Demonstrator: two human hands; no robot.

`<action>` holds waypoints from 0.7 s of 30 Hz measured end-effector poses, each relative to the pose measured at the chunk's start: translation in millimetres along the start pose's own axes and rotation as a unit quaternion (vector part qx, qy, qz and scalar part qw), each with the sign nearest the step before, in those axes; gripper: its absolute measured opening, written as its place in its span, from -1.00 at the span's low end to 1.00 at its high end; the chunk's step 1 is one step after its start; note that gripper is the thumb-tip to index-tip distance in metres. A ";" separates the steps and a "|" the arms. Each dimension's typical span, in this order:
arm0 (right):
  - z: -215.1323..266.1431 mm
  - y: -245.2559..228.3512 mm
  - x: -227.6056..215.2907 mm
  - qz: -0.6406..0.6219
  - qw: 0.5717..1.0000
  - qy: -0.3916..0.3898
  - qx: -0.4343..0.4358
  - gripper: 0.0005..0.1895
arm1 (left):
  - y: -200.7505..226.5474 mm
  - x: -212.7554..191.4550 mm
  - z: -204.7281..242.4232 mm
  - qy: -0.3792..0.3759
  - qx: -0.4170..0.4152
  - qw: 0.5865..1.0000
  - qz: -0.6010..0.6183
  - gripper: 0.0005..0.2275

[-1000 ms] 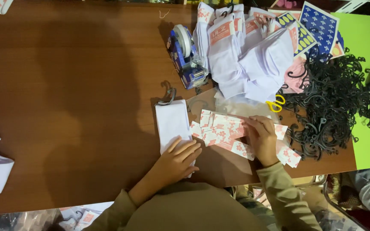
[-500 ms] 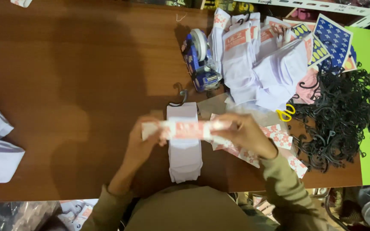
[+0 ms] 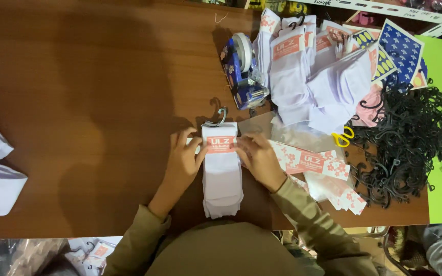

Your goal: Packaging socks by attaching hangers and wrapping labels around them

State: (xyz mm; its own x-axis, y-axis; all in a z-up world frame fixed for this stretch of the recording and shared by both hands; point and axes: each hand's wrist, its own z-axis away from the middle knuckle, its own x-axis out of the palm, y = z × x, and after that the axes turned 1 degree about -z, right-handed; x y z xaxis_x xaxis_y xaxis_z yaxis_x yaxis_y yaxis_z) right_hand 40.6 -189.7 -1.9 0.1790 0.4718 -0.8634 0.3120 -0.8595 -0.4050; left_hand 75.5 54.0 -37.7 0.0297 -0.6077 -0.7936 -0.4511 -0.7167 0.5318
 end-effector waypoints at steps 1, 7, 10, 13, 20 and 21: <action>1.5 4.5 6.5 -0.045 0.998 -0.019 0.050 -0.74 | -0.2 5.4 1.6 -0.009 -0.049 0.993 0.106 -0.81; -0.7 5.3 14.0 -0.188 0.977 -0.037 0.094 -0.43 | 9.2 -1.5 0.7 -0.036 -0.099 0.959 0.262 -0.53; 0.5 -9.5 4.8 -0.246 0.961 -0.022 0.122 -0.50 | 13.4 -1.8 3.6 -0.008 -0.058 0.959 0.278 -0.57; 7.6 -19.7 -2.8 -0.300 0.945 -0.029 0.128 -0.67 | 14.7 -2.4 10.8 0.027 0.006 0.962 0.272 -0.66; 6.4 -16.5 -39.4 -0.331 0.928 -0.161 -0.059 -0.68 | -1.9 6.1 59.7 -0.081 0.016 0.958 0.273 -0.70; 0.2 -19.6 -48.7 -0.332 0.927 -0.162 -0.059 -0.68 | 10.8 -13.0 49.3 -0.082 0.015 0.958 0.273 -0.70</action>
State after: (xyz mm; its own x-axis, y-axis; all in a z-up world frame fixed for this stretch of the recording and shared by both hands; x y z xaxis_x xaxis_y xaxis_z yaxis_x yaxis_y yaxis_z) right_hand 25.6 -195.9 48.0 -0.3724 0.7893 -0.4882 0.3566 -0.3640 -0.8605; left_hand 26.2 71.0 -36.2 -0.3568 -0.8257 -0.4369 -0.3858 -0.2957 0.8739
